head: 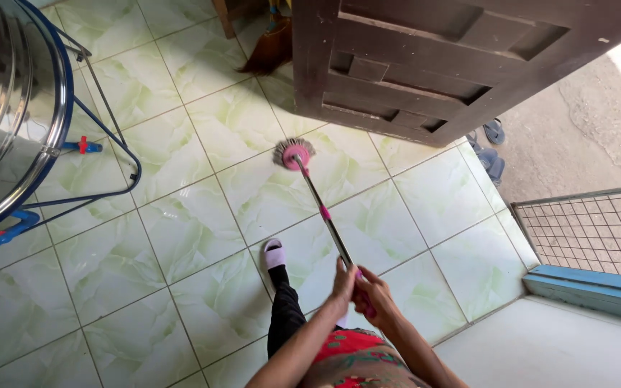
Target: Mop the tiled floor in a room near a water dispenser.
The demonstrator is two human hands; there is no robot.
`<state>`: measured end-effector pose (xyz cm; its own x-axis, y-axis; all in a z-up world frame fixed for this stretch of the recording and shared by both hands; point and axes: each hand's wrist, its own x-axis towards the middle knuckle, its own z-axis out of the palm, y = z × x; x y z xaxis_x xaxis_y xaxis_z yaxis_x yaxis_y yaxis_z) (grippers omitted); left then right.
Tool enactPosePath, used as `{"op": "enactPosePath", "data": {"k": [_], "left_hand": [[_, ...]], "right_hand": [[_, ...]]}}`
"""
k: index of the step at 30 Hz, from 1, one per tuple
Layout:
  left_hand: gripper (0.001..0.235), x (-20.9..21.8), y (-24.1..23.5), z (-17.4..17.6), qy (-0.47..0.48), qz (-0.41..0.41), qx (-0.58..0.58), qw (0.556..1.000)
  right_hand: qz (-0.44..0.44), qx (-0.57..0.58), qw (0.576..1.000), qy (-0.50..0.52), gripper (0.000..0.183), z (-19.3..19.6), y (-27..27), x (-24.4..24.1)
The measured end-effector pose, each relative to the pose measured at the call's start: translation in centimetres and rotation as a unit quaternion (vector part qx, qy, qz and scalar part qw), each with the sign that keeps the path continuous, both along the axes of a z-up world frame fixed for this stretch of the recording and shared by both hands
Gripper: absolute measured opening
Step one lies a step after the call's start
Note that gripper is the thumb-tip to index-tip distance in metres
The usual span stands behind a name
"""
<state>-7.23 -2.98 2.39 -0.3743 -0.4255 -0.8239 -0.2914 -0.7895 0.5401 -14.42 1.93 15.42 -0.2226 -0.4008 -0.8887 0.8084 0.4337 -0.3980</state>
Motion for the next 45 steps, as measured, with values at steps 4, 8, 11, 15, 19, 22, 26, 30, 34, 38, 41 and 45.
{"op": "enactPosePath", "data": {"k": [4,8,11,15,19,22,26,30,34,38,41,45], "left_hand": [[0.069,-0.5,4.4,0.5,0.020,-0.022,-0.025,0.999],[0.042,-2.0,0.5,-0.4,0.004,-0.030,-0.117,0.993],[0.036,-3.0,-4.3,-1.2,-0.034,-0.068,-0.179,0.981],[0.037,-5.3,-9.6,-1.6,-0.068,-0.123,-0.196,0.970],[0.037,-5.8,-5.5,-6.1,-0.109,-0.177,-0.246,0.947],[0.038,-4.7,-1.7,-4.4,-0.123,-0.222,-0.267,0.930],[0.038,-3.6,-1.1,-0.6,-0.050,-0.179,-0.207,0.961],[0.039,-4.8,-4.9,-4.5,-0.074,-0.189,-0.270,0.941],[0.040,-6.0,-8.9,-3.1,-0.079,-0.202,-0.250,0.944],[0.044,-3.1,-5.2,-4.3,-0.061,-0.166,-0.255,0.951],[0.046,-0.3,-1.3,-0.3,-0.028,-0.118,-0.242,0.963],[0.052,1.7,1.1,3.4,-0.004,-0.066,-0.117,0.991]], "right_hand": [[-0.008,-0.012,1.000,-0.019,0.048,0.0,5.3,-0.5],[-0.028,-0.010,0.999,-0.022,0.051,-1.3,1.7,-1.6],[-0.026,-0.026,0.999,-0.020,0.054,-2.8,-2.2,-2.5],[-0.032,-0.051,0.998,-0.020,0.049,-4.1,-5.8,-4.0],[-0.076,-0.095,0.992,-0.029,0.048,-4.6,-2.3,-4.0],[-0.099,-0.065,0.993,-0.024,0.048,-2.9,1.3,-2.8],[-0.074,0.015,0.997,-0.016,0.053,-0.6,0.6,-2.1],[-0.060,-0.020,0.998,-0.010,0.057,-3.7,-2.7,-3.4],[-0.064,-0.052,0.997,-0.004,0.059,-3.2,-5.6,-4.0],[-0.044,-0.025,0.999,0.004,0.058,-4.0,-3.0,-1.4],[-0.029,-0.007,1.000,-0.006,0.060,-2.2,0.5,0.4],[0.013,0.051,0.999,-0.016,0.059,1.0,2.1,1.5]]}}
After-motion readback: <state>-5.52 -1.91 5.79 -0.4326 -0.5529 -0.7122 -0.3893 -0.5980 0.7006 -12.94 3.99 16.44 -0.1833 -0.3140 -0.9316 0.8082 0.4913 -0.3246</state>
